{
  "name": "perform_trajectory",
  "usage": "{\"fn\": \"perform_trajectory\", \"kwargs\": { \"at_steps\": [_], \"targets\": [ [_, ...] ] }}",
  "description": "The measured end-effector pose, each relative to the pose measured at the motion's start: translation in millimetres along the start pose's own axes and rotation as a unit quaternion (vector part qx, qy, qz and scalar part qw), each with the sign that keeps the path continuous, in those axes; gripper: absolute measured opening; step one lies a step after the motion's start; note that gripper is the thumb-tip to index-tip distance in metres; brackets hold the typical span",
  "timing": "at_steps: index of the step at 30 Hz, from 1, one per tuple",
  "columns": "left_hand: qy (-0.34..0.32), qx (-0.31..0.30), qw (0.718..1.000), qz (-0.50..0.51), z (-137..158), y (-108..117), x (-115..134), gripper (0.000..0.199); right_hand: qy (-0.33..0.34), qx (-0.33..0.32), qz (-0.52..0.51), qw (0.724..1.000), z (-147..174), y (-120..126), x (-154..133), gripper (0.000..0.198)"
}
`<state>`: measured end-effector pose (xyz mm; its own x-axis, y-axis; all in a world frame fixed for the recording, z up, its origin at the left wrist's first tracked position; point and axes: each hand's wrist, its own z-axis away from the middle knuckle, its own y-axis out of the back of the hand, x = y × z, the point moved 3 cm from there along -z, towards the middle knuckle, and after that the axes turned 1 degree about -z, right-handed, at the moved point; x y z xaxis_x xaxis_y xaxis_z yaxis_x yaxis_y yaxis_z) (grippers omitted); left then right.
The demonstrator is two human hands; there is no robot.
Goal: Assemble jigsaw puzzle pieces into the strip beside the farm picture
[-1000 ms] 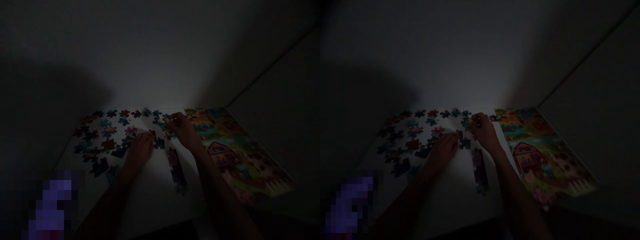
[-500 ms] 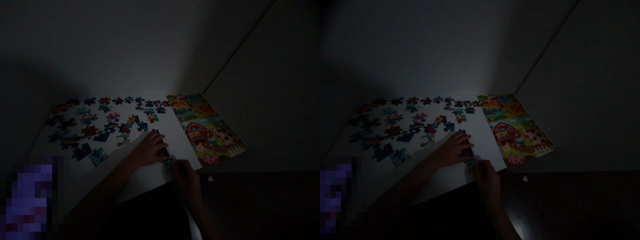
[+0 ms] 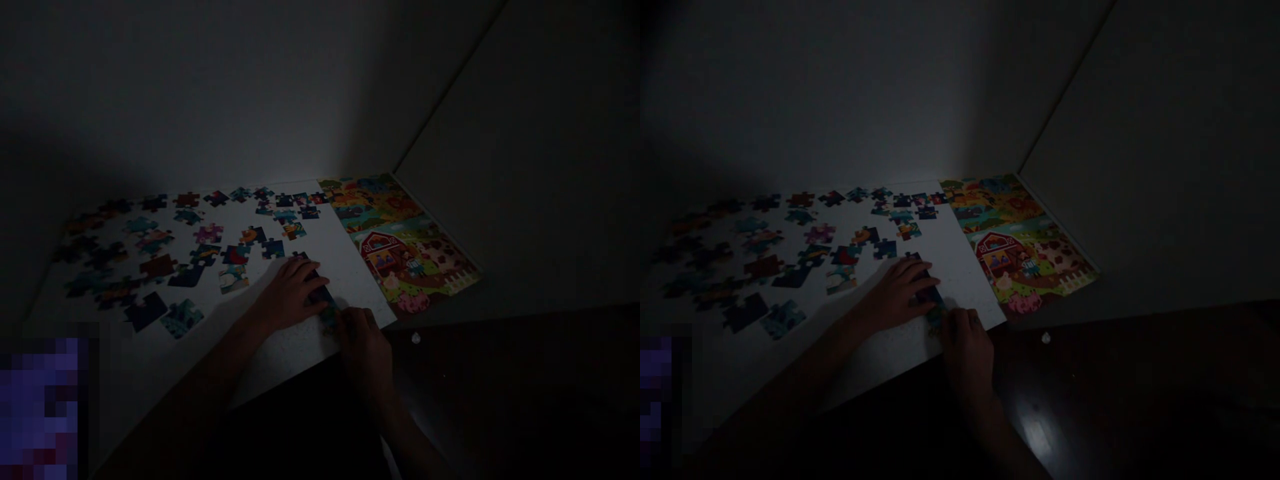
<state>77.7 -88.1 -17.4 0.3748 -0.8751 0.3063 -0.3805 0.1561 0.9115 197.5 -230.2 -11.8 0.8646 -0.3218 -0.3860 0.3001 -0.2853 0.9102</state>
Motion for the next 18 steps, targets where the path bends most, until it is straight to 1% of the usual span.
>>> {"fn": "perform_trajectory", "kwargs": {
  "at_steps": [5,10,13,15,18],
  "targets": [
    [0.003,-0.006,1.0,0.002,0.3,-0.2,1.3,0.04,0.007,-0.022,0.006,1.0,-1.2,1.6,0.2,0.013],
    [0.004,-0.003,1.0,-0.002,1.3,-1.4,2.2,0.042,-0.015,-0.05,0.02,0.998,-6.8,5.5,-2.7,0.011],
    [0.001,-0.009,1.0,0.004,2.3,-0.8,2.5,0.043,0.015,-0.054,0.003,0.998,-9.7,5.7,-5.3,0.009],
    [-0.005,-0.017,1.0,0.01,2.9,-0.1,2.6,0.046,0.042,-0.041,-0.021,0.998,-9.4,4.2,-4.9,0.011],
    [-0.016,-0.028,0.999,0.015,3.7,1.0,2.5,0.055,0.064,-0.016,-0.049,0.997,-5.9,1.6,-0.6,0.01]
  ]
}}
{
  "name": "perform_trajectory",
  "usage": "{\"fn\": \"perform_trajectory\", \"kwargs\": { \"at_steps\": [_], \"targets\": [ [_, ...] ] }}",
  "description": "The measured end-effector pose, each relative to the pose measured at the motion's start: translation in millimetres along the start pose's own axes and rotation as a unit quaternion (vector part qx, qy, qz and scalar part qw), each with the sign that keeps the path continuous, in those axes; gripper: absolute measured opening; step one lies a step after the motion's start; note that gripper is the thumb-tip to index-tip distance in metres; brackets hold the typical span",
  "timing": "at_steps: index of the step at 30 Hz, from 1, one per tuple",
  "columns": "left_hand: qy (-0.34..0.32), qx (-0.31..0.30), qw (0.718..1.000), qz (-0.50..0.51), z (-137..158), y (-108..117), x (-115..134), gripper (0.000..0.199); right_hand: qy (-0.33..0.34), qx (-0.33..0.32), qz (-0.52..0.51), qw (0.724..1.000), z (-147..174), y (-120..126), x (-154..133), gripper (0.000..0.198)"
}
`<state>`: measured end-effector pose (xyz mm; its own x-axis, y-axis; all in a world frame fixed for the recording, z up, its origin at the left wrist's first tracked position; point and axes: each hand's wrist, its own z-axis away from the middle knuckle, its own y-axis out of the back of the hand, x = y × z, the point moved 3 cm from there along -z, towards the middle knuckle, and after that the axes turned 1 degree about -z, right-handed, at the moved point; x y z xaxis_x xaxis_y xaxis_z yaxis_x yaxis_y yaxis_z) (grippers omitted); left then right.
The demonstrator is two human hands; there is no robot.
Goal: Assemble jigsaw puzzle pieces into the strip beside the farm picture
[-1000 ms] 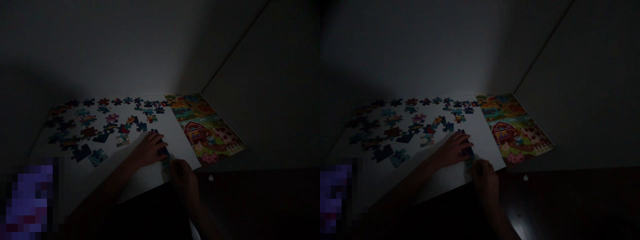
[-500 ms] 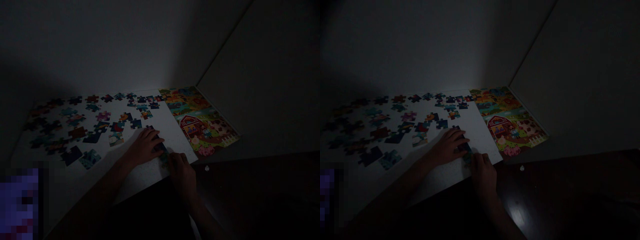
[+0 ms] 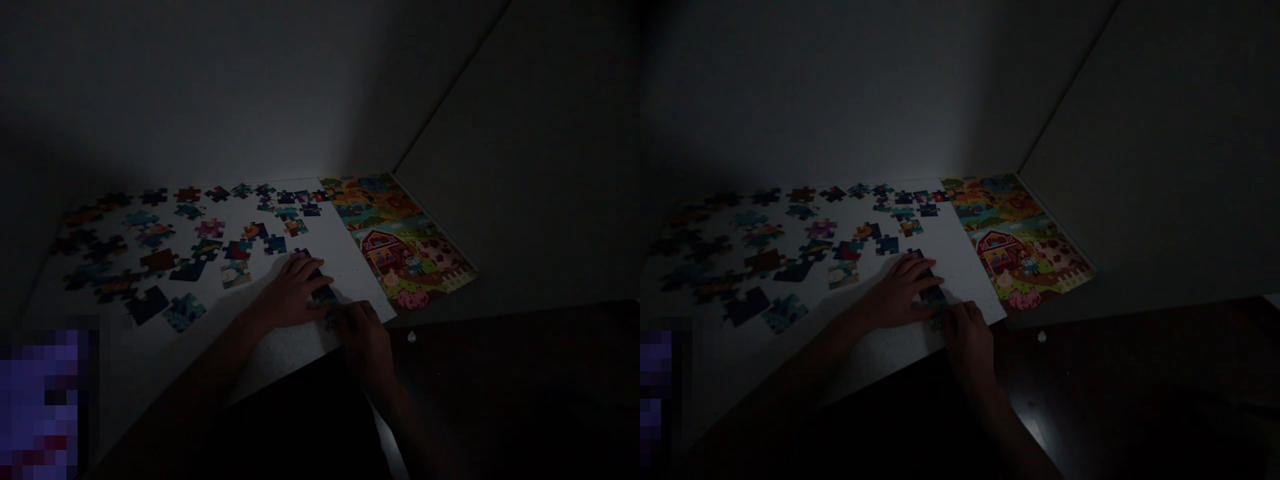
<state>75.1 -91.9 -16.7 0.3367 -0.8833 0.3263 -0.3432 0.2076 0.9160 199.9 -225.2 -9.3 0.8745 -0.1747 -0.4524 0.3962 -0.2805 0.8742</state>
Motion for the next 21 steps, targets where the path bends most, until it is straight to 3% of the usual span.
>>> {"fn": "perform_trajectory", "kwargs": {
  "at_steps": [9,12,21],
  "targets": [
    [-0.008,-0.009,1.0,0.013,0.2,2.5,0.0,0.052,0.112,0.119,-0.013,0.987,17.4,-0.8,5.1,0.018],
    [-0.006,-0.004,1.0,0.015,0.0,2.4,0.3,0.05,0.134,0.112,-0.001,0.985,18.5,-3.2,2.8,0.021],
    [-0.005,-0.009,1.0,0.012,-0.6,1.7,1.9,0.051,0.112,0.108,0.009,0.988,13.6,-1.5,3.9,0.02]
  ]
}}
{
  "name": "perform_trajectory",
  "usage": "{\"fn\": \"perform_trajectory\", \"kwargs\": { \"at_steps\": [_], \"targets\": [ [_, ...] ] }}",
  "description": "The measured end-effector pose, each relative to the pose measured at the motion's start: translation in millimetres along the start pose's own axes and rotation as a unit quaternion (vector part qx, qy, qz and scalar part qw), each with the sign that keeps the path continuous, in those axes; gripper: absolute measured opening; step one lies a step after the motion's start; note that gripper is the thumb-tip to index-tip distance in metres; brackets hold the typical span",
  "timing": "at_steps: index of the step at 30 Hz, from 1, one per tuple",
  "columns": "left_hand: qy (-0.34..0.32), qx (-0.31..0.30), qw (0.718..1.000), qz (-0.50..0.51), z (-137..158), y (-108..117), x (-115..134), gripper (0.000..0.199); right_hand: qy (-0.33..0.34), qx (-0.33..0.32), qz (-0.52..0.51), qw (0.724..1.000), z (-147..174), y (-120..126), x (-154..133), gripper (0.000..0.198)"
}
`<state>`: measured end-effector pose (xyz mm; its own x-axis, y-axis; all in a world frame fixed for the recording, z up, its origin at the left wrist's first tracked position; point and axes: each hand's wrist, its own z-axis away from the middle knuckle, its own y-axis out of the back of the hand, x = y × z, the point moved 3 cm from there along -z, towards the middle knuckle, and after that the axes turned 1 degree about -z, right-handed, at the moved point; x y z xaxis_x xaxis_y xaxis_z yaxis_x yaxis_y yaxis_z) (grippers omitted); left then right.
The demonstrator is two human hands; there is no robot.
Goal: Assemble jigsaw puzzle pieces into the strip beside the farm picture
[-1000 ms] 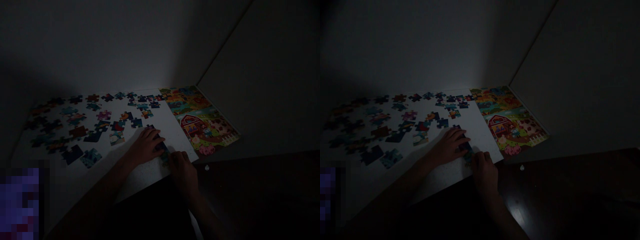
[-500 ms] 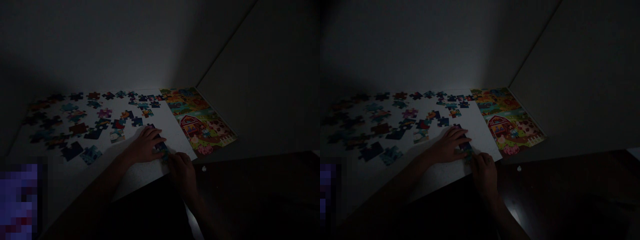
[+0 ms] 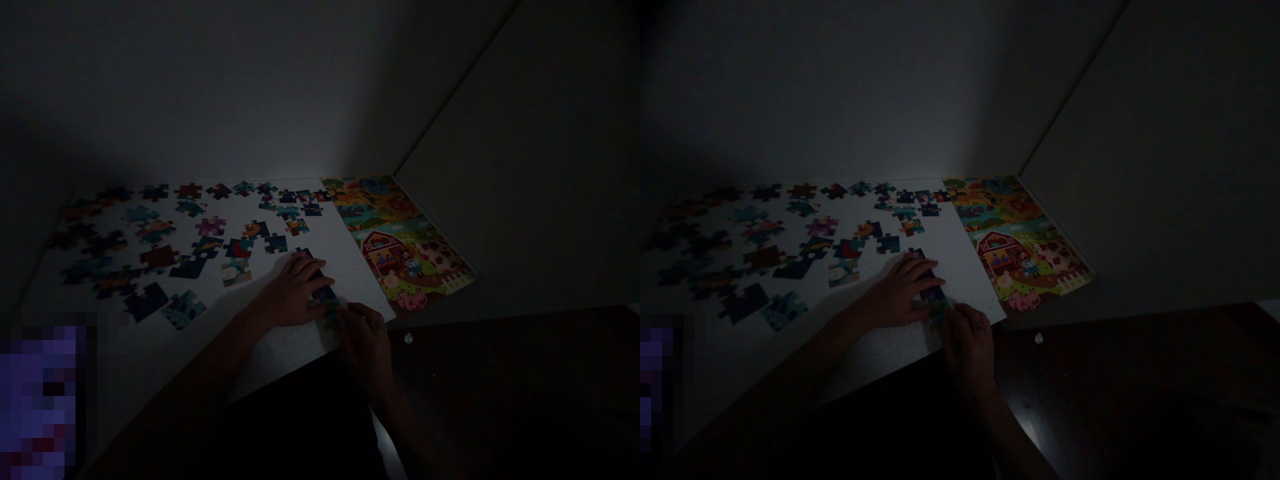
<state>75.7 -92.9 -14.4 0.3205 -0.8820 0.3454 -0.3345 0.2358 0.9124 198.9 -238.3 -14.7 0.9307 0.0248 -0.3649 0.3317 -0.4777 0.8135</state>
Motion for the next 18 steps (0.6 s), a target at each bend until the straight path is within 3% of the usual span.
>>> {"fn": "perform_trajectory", "kwargs": {
  "at_steps": [4,8,13,18],
  "targets": [
    [0.035,0.021,0.999,0.001,0.1,2.0,-0.9,0.074,-0.013,-0.029,-0.009,0.999,-0.1,-0.7,2.7,0.021],
    [0.073,0.013,0.997,-0.025,3.7,3.5,-1.4,0.074,0.001,-0.026,-0.037,0.999,1.4,-0.8,4.7,0.029],
    [0.044,-0.015,0.998,-0.041,-2.1,-2.3,4.6,0.071,0.063,-0.086,-0.01,0.994,2.9,-10.5,7.4,0.044],
    [0.021,-0.018,0.998,-0.049,-21.7,-11.1,9.3,0.075,0.052,-0.074,0.015,0.996,0.3,-15.2,20.6,0.048]
  ]
}}
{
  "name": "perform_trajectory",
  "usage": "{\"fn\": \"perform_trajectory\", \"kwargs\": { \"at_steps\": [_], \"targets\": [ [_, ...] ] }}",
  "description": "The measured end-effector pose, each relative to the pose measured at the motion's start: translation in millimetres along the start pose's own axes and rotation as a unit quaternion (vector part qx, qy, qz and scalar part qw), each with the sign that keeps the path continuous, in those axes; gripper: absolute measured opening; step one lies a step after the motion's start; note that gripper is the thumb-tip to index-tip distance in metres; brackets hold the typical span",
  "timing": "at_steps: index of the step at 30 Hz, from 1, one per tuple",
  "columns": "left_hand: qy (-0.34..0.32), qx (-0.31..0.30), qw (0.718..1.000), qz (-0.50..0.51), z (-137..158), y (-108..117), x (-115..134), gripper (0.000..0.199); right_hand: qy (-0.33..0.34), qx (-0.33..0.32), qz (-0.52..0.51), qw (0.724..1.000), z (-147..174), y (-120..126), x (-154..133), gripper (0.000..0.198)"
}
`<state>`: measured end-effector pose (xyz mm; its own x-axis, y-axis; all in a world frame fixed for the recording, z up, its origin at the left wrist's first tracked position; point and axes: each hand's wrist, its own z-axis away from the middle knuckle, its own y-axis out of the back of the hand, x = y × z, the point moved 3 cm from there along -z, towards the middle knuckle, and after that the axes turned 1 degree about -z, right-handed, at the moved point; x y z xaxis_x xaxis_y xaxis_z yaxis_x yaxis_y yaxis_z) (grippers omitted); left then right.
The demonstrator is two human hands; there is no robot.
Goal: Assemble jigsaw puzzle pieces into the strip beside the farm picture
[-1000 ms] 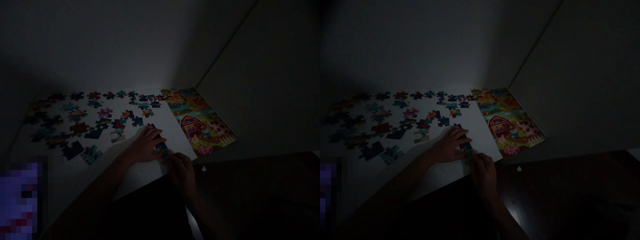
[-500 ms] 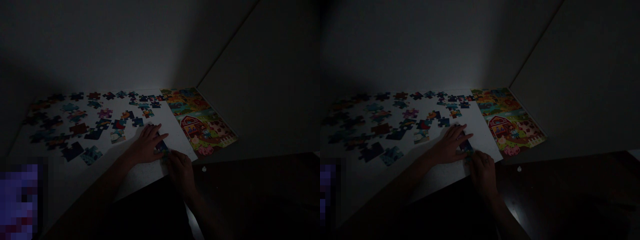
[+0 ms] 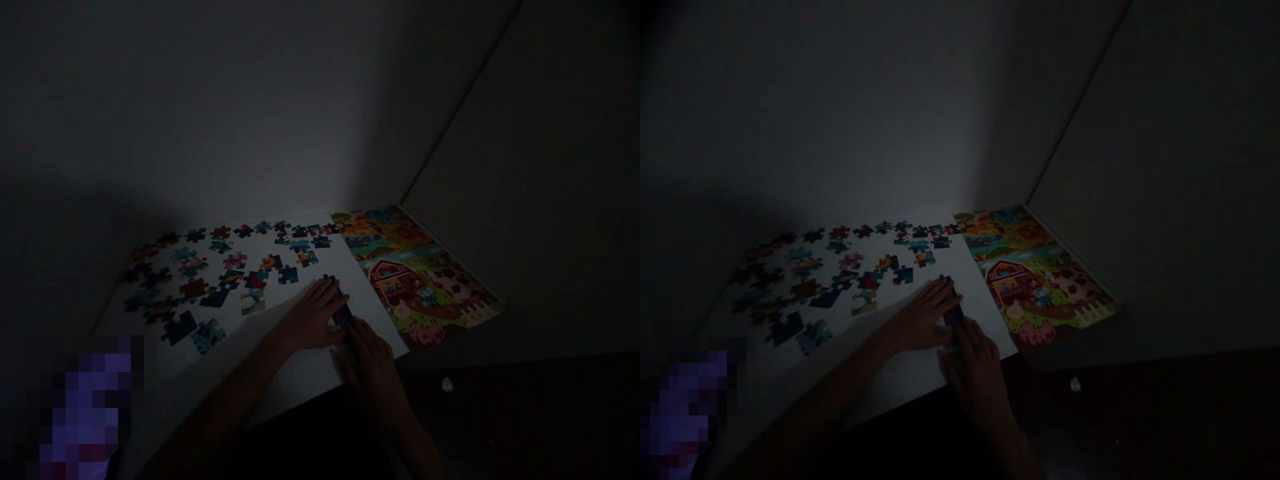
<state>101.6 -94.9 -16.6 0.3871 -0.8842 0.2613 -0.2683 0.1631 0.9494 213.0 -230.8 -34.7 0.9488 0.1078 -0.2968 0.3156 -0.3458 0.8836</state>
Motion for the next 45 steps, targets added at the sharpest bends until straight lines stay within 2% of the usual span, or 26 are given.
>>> {"fn": "perform_trajectory", "kwargs": {
  "at_steps": [3,5,7,10,14,20,26,31,33,36,38,40,43,45],
  "targets": [
    [0.026,0.021,0.999,-0.017,-1.8,4.3,-7.5,0.073,-0.013,0.017,0.005,1.0,-3.4,-0.4,6.1,0.045],
    [0.088,0.047,0.994,-0.051,8.7,12.7,-22.4,0.067,-0.031,0.027,0.007,0.999,-5.3,-0.4,7.8,0.044],
    [0.177,0.075,0.977,-0.098,29.7,22.8,-42.9,0.06,-0.045,0.031,0.006,0.998,-6.9,-0.6,8.8,0.043],
    [0.275,0.078,0.946,-0.151,69.2,32.0,-70.5,0.062,-0.042,0.028,-0.009,0.999,-12.6,-1.1,13.3,0.042],
    [0.321,0.056,0.932,-0.158,101.4,28.2,-86.9,0.067,0.017,0.01,-0.048,0.999,-35.8,-5.3,21.4,0.046],
    [0.272,0.036,0.953,-0.132,92.8,23.1,-90.6,0.059,0.039,-0.027,-0.084,0.995,-72.5,-18.6,19.4,0.057],
    [0.217,0.021,0.97,-0.106,79.7,33.3,-106.3,0.053,0.009,-0.009,-0.082,0.997,-71.5,-23.2,23.8,0.049],
    [0.211,0.007,0.974,-0.081,73.9,42.4,-125.5,0.052,0.009,0.007,-0.083,0.996,-71.2,-24.8,27.5,0.048],
    [0.215,0.014,0.973,-0.083,73.3,45.6,-130.7,0.052,0.013,0.011,-0.089,0.996,-71.9,-23.7,27.0,0.048],
    [0.219,0.074,0.966,-0.114,72.5,50.0,-128.9,0.048,0.006,0.011,-0.124,0.992,-72.8,-18.8,27.0,0.045],
    [0.215,0.12,0.96,-0.131,70.2,50.1,-119.5,0.042,-0.027,0.018,-0.178,0.984,-73.3,-13.9,29.7,0.04],
    [0.193,0.133,0.965,-0.119,64.9,45.7,-105.7,0.04,-0.086,0.037,-0.247,0.965,-73.5,-9.0,35.0,0.037],
    [0.15,0.091,0.982,-0.069,54.2,33.8,-87.1,0.042,-0.172,0.067,-0.33,0.926,-73.4,-4.2,42.8,0.039],
    [0.149,0.063,0.985,-0.056,48.7,28.1,-82.9,0.046,-0.204,0.074,-0.363,0.906,-73.9,-2.4,45.1,0.04]
  ]
}}
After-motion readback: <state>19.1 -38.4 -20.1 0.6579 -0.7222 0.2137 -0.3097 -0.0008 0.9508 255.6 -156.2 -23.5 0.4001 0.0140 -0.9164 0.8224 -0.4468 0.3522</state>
